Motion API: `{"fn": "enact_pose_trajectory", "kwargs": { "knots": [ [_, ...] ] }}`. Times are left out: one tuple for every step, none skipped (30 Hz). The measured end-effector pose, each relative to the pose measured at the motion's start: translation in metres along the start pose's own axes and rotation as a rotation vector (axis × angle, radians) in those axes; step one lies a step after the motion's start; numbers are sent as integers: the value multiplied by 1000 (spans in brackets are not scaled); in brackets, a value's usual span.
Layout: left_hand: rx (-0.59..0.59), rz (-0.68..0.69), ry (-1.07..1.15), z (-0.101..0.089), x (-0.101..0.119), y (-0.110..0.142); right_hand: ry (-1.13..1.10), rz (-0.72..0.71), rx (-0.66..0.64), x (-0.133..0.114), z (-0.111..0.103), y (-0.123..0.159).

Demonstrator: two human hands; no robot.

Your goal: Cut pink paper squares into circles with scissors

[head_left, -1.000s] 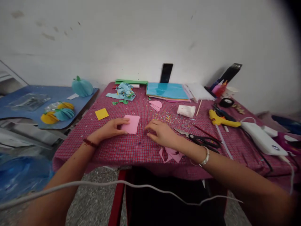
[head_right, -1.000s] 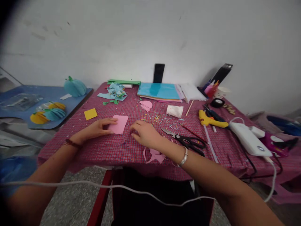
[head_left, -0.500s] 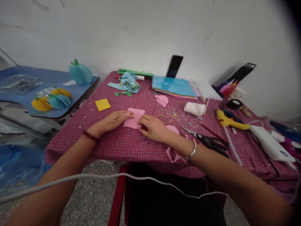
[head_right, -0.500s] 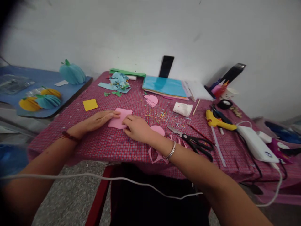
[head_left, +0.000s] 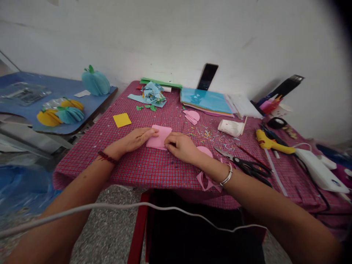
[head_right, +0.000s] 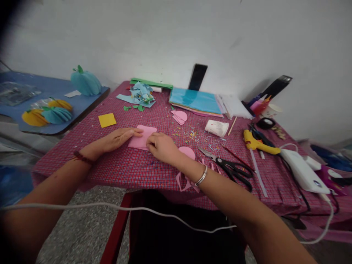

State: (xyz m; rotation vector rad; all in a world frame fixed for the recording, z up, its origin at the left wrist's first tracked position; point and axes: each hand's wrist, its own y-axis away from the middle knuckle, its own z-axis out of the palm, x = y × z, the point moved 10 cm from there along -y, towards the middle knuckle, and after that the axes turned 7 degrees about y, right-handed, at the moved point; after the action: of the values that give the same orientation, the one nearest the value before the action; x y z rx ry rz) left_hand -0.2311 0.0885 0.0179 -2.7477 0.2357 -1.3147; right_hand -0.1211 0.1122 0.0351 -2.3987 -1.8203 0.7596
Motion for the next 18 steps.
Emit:
{"fn": "enact_pose_trajectory", "kwargs": {
  "knots": [
    [7,2,1,-1,-1,0,-14,13,-3,1,0,-1],
    [12,5,1,-1,-1,-1,-27,27,-6,2,-1,-2],
    [14,9,2,-1,-1,-1,-44,44,-8,4,-1,-3],
    [11,15,2,-2,-1,-1,-67,68,-9,6,0,-3],
    [7,23,-1,-2,-1,-1,-100,100,-8,11,0,-4],
    [2,32,-9,-1,-1,-1,-150,144,-5,16,1,-4],
    [-3,42,-25,-1,-2,0,-209,193,-1,23,2,-4],
    [-7,52,-45,0,-3,0,-269,240,5,29,4,-4],
    [-7,63,-66,2,-5,0,-321,277,11,35,5,-4],
    [-2,78,-83,3,-6,0,-363,302,18,39,7,-5],
    [12,95,-95,3,-8,-1,-395,315,27,42,7,-6],
    [36,115,-98,2,-8,-1,-417,320,39,43,7,-7],
    [71,137,-105,0,-7,-1,-436,320,56,44,5,-8],
    [116,158,-121,-4,-5,-1,-461,323,81,45,2,-9],
    [170,185,-151,-11,1,0,-487,328,119,45,-3,-10],
    [233,219,-199,-19,11,3,-514,335,172,46,-12,-10],
    [312,257,-267,-29,25,8,-535,347,239,48,-23,-8],
    [405,296,-353,-40,42,16,-544,359,315,49,-37,-4]
  ]
}}
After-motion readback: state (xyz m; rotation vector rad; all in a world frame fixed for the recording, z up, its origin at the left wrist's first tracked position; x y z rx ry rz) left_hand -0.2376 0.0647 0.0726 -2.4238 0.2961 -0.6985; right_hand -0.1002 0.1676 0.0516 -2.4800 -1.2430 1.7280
